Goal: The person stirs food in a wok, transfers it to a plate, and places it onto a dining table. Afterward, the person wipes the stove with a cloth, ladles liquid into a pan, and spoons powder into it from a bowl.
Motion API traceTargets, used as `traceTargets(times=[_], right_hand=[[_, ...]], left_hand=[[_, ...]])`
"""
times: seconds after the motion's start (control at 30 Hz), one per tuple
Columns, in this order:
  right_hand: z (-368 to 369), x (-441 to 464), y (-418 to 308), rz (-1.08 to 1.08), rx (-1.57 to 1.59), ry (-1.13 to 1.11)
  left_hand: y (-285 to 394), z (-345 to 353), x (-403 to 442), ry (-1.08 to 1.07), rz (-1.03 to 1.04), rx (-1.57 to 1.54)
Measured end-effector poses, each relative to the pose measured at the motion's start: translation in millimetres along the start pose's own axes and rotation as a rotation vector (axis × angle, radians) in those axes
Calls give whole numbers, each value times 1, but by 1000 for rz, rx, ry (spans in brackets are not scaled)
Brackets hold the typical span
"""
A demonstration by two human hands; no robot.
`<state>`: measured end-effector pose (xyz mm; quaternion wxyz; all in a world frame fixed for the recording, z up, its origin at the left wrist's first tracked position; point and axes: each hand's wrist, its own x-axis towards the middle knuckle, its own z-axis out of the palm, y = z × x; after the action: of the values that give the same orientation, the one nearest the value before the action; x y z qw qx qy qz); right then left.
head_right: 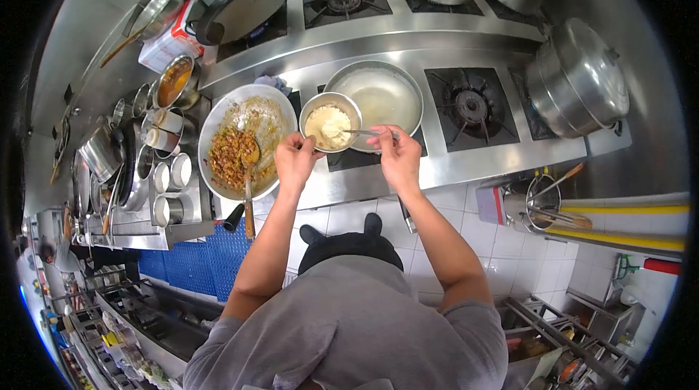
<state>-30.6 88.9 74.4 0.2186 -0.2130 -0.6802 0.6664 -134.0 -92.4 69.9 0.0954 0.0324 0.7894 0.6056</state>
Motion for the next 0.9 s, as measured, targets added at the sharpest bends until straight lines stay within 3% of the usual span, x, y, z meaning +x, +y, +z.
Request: traceTargets(times=[0.1, 0.3, 0.5, 0.63, 0.83, 0.9], right_hand=[[-5, 9, -9, -23, 22, 21], [-14, 31, -6, -72, 5, 30], [-15, 33, -2, -27, -80, 25], [-17, 34, -4, 16, 55, 34], [-34, 38, -15, -84, 264, 143], [-41, 35, -9, -82, 204, 187]], left_hand=[[-13, 8, 14, -31, -53, -235], [-4, 21, 24, -68, -91, -376], [-5, 22, 25, -60, -65, -300], [-9, 18, 29, -54, -79, -253], [-7, -18, 24, 5, -128, -377], [-19, -41, 22, 39, -122, -475]])
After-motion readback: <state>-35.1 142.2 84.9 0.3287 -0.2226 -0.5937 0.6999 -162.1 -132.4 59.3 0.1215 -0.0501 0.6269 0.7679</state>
